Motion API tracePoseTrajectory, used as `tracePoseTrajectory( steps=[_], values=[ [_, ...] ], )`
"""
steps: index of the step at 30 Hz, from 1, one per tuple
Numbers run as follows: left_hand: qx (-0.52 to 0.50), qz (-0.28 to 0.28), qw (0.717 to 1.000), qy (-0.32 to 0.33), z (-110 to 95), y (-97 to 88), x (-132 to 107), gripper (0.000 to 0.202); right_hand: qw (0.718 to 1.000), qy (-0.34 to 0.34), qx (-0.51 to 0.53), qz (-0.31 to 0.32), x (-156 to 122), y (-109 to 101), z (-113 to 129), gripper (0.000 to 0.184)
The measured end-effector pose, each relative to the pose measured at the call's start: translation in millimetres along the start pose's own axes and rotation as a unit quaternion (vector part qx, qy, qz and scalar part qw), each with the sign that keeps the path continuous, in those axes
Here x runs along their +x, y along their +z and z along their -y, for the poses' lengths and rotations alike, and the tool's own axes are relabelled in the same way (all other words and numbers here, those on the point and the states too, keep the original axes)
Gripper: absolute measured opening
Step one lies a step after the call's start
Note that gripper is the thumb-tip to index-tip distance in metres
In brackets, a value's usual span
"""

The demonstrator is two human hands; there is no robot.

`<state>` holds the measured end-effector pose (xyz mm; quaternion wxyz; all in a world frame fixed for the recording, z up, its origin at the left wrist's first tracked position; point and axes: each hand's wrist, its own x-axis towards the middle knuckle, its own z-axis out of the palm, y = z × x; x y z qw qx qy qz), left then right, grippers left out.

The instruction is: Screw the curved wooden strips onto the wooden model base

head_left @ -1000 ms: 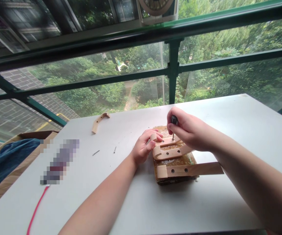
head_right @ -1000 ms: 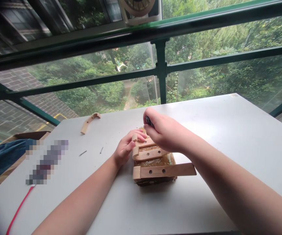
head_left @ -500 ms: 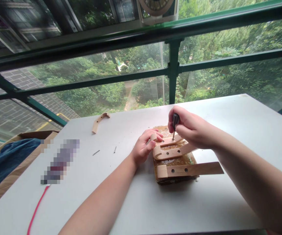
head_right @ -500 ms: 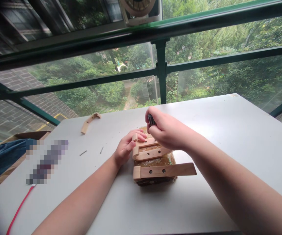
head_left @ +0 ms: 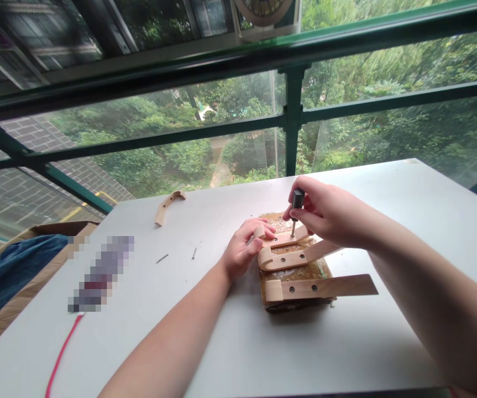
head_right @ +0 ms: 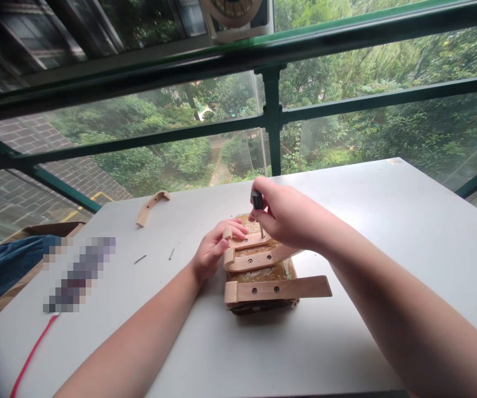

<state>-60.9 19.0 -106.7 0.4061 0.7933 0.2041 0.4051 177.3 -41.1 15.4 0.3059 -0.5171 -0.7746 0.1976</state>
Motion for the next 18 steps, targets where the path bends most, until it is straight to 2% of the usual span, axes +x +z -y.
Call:
tracePoseTrajectory(
  steps=[6, 16, 18],
  values=[
    [0.005, 0.006, 1.0, -0.014, 0.0, -0.7, -1.1, 0.037, 0.999, 0.028, -0.015, -0.032, 1.5, -1.2, -2.7, 0.024],
    [-0.003, 0.002, 1.0, -0.014, -0.4, 0.2, -1.6, 0.035, 0.998, 0.023, -0.025, -0.053, 3.3, 1.6, -5.9, 0.011],
    [-0.002, 0.001, 1.0, -0.013, -0.4, 0.0, -1.6, 0.035, 0.998, 0.02, -0.036, -0.056, 3.3, 2.6, -7.4, 0.018]
  ],
)
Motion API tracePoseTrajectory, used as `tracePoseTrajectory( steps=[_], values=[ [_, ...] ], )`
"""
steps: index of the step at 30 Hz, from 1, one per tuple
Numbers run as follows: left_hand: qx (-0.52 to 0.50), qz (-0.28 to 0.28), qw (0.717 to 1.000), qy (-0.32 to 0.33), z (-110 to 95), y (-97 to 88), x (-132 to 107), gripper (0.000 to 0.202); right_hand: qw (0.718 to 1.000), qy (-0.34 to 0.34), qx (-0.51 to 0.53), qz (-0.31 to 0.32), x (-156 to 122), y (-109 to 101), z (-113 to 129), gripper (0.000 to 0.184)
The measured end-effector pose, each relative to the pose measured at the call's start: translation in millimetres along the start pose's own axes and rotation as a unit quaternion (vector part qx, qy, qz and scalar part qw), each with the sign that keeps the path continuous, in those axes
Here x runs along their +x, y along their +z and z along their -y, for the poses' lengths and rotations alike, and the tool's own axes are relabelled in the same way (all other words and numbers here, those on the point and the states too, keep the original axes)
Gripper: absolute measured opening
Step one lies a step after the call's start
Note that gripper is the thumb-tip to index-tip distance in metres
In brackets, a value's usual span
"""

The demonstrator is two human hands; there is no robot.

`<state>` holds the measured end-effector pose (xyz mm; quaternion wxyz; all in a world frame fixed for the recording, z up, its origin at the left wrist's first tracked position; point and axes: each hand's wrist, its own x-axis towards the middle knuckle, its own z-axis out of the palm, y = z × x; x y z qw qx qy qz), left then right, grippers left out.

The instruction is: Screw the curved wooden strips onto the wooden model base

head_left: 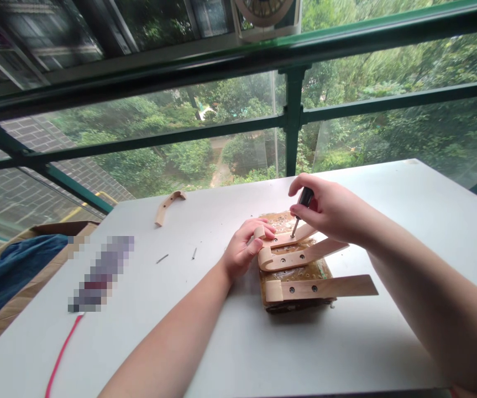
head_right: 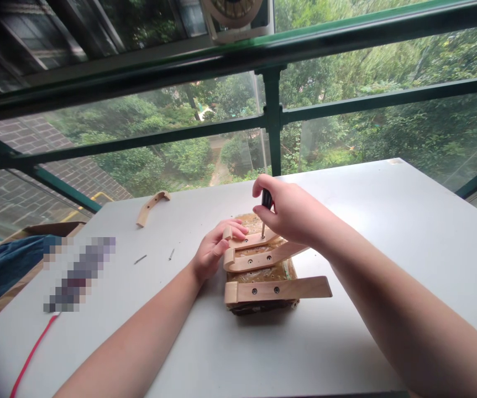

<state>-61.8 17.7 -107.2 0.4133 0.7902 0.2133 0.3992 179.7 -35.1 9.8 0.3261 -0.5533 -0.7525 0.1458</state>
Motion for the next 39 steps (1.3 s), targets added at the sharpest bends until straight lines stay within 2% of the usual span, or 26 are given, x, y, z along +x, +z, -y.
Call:
tracePoseTrajectory(
  steps=[3, 7, 9, 16, 24, 39],
  values=[
    [0.002, 0.001, 1.0, 0.002, 0, -0.1, 0, 0.035, 1.0, -0.014, 0.005, 0.001, -1, 2, 0, 0.031],
    [0.0, -0.001, 1.0, 0.009, 0, 0.1, 1, 0.035, 0.994, -0.056, 0.087, 0.033, -4, 4, 4, 0.008],
    [0.0, 0.0, 1.0, 0.011, 0, 0.1, 1, 0.035, 0.992, -0.065, 0.1, 0.049, -5, 5, 7, 0.008],
    [0.015, 0.0, 1.0, -0.006, -2, -0.4, 1, 0.04, 0.995, -0.034, 0.089, 0.023, -3, 4, 9, 0.006],
    [0.011, 0.002, 1.0, -0.006, -1, -0.3, 1, 0.039, 0.997, -0.036, 0.06, 0.018, -2, 4, 7, 0.011],
    [0.005, -0.002, 1.0, 0.002, -1, -0.1, 1, 0.038, 0.99, -0.036, 0.106, 0.086, -5, -2, 7, 0.023]
  ],
)
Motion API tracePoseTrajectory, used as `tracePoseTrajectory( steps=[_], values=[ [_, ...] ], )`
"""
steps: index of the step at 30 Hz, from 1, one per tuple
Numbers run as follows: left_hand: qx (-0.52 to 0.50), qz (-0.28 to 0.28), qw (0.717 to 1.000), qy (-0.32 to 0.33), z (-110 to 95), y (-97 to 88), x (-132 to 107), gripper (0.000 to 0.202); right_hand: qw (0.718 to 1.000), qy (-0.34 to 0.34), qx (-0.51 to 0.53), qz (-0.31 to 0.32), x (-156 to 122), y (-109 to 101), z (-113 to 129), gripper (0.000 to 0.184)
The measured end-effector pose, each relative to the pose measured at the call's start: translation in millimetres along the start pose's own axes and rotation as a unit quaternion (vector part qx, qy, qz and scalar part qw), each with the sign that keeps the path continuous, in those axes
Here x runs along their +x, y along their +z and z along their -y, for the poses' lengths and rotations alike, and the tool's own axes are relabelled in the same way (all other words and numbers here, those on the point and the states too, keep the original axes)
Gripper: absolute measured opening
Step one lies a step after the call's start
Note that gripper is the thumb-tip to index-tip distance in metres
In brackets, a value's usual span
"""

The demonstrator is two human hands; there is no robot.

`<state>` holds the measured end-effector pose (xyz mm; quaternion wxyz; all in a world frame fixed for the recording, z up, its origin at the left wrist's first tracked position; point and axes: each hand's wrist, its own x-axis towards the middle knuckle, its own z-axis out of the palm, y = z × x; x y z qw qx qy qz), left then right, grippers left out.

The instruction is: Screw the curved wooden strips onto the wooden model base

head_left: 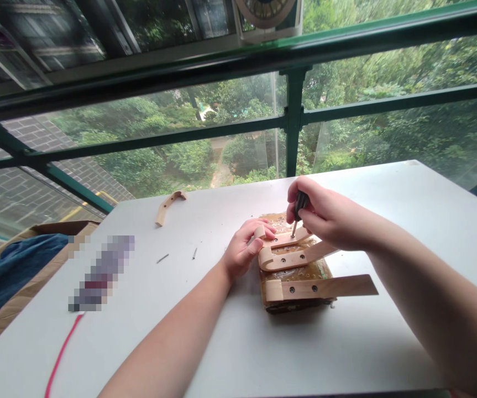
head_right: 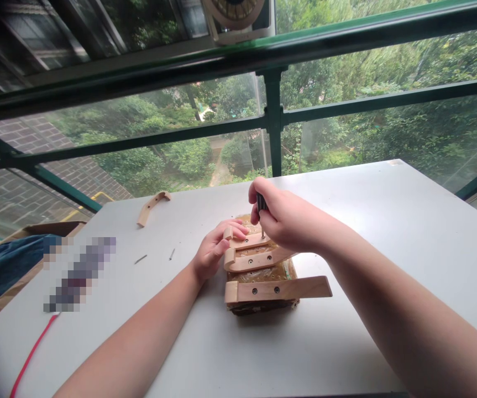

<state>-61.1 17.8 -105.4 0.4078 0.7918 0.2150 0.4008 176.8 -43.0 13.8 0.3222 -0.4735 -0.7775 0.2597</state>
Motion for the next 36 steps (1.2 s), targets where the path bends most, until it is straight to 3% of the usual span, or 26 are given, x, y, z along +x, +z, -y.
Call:
tracePoseTrajectory(
  steps=[8, 13, 36],
  values=[
    [-0.001, -0.001, 1.0, 0.003, 1.4, 0.5, -0.3, 0.038, 0.999, 0.013, -0.031, -0.008, 0.1, -3.7, 0.4, 0.016],
    [-0.001, -0.003, 1.0, 0.001, 1.6, 0.6, -0.3, 0.039, 0.995, 0.01, -0.104, -0.001, -2.8, -7.9, 3.5, 0.007],
    [0.005, 0.004, 1.0, -0.006, 1.2, -0.3, -0.9, 0.038, 0.992, 0.029, -0.112, -0.045, 3.6, -4.8, -2.3, 0.016]
  ],
)
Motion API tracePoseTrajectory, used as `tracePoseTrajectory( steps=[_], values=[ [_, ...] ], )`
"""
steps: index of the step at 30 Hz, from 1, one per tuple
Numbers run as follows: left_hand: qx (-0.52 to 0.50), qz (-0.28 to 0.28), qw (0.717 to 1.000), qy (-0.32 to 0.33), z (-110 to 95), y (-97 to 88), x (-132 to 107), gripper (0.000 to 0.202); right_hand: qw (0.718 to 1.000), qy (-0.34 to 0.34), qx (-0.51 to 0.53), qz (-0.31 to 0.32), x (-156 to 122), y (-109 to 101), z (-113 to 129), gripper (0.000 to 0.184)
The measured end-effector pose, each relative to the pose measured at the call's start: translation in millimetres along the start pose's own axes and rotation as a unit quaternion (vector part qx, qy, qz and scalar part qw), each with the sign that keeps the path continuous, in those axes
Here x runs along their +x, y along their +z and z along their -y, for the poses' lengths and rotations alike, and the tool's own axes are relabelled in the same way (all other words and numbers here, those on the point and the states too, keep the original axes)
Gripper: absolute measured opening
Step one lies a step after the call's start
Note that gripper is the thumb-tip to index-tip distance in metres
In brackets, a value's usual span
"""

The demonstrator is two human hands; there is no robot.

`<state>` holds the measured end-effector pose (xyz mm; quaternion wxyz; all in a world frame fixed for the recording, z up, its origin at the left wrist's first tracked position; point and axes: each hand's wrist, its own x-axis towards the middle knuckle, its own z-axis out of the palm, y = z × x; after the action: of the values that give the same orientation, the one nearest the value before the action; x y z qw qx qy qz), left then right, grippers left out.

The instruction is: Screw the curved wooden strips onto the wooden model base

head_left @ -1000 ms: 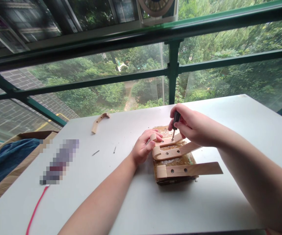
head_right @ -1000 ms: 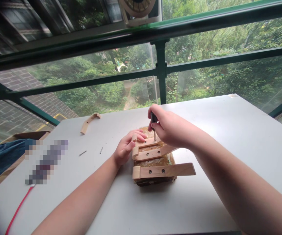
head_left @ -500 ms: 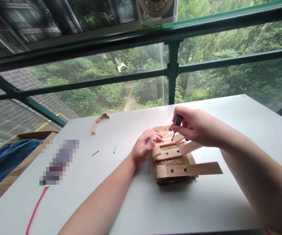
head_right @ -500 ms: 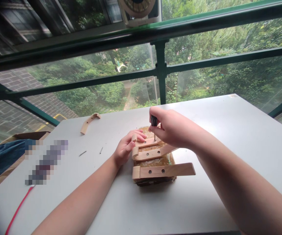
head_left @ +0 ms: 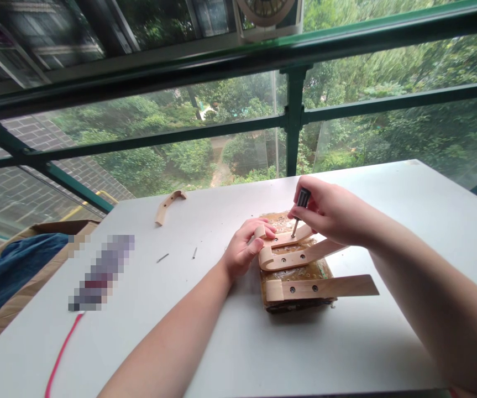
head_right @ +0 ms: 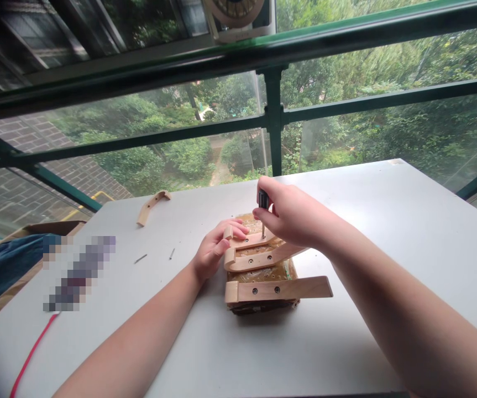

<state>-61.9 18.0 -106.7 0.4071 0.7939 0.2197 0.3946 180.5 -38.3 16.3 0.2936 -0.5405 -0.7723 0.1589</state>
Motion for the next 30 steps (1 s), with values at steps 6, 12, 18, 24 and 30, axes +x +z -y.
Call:
tracePoseTrajectory(
  steps=[6, 12, 18, 24, 30],
  values=[
    [-0.007, 0.004, 1.0, 0.007, 0.8, 0.2, -0.2, 0.035, 1.0, 0.004, 0.01, 0.005, -1.2, 1.9, -0.6, 0.015],
    [-0.009, 0.0, 1.0, 0.01, -0.5, 0.7, 0.3, 0.035, 1.0, -0.006, 0.017, -0.001, -0.4, 4.5, -2.1, 0.013],
    [-0.008, -0.001, 1.0, 0.006, -1.2, 0.3, 0.1, 0.034, 1.0, -0.005, 0.013, -0.003, 0.8, 6.0, -2.9, 0.018],
    [-0.005, 0.0, 1.0, 0.0, -1.5, -0.2, 0.4, 0.036, 1.0, -0.017, -0.006, -0.015, 0.7, 8.2, -3.4, 0.018],
    [-0.004, -0.001, 1.0, 0.003, 0.7, 0.7, 0.0, 0.036, 1.0, -0.023, 0.001, -0.013, 0.0, 10.1, -3.8, 0.015]
  ],
)
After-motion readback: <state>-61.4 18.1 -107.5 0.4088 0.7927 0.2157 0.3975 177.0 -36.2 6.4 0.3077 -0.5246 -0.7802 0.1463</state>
